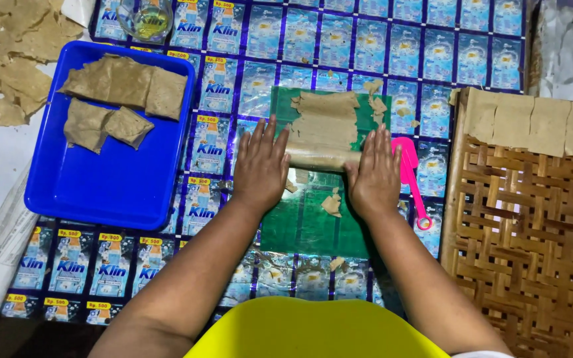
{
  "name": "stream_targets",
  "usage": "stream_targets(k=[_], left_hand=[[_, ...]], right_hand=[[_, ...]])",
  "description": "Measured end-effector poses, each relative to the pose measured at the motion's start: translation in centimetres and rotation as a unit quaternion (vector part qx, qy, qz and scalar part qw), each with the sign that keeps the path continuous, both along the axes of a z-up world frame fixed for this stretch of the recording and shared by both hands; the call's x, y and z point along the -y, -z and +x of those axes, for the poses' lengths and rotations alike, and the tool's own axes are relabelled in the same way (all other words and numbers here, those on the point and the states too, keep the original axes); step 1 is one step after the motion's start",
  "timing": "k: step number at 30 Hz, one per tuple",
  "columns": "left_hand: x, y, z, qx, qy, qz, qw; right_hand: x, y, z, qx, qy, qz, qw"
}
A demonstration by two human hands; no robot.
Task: Flattening, cutting, and rolling thin sheets of dough on a workspace.
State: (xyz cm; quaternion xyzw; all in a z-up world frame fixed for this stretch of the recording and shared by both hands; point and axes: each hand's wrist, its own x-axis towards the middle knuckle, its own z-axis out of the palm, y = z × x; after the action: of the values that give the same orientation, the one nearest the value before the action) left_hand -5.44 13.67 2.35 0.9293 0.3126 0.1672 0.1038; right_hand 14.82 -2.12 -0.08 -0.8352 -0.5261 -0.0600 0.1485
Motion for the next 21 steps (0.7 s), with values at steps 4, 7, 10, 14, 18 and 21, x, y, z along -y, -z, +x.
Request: stream_targets(k=[4, 7, 10, 14, 18, 21], left_hand=[[1.3, 0.8, -1.8, 0.004, 0.010, 0.013, 1.000], [1.0, 1.4, -1.2, 0.011, 0.003, 0.010, 1.000], [-1.4, 0.5, 0.9, 0.016, 0.002, -0.002, 1.000], [-3.2, 0.3, 3.3, 0.017, -0.019, -0.036, 0.999], [-5.9, 0.6, 6.0, 0.017, -0.029, 0.019, 0.999], [-8.4, 0.1, 8.1, -0.040, -0.037, -0.025, 0.998]], right_hand=[[2.1, 0.0, -1.9, -0.029, -0.010, 0.023, 0.999], [1.8, 0.1, -1.6, -0.047, -0.026, 0.043, 0.998], [-1.3, -0.7, 0.2, -0.029, 0.004, -0.010, 1.000], [-3.7, -0.3, 2.5, -0.023, 0.033, -0.040, 0.998], [-7.0, -1.0, 4.7, -0.055, 0.052, -0.049, 0.996], [-9.5, -1.9, 6.6, -0.088, 0.062, -0.074, 0.991]])
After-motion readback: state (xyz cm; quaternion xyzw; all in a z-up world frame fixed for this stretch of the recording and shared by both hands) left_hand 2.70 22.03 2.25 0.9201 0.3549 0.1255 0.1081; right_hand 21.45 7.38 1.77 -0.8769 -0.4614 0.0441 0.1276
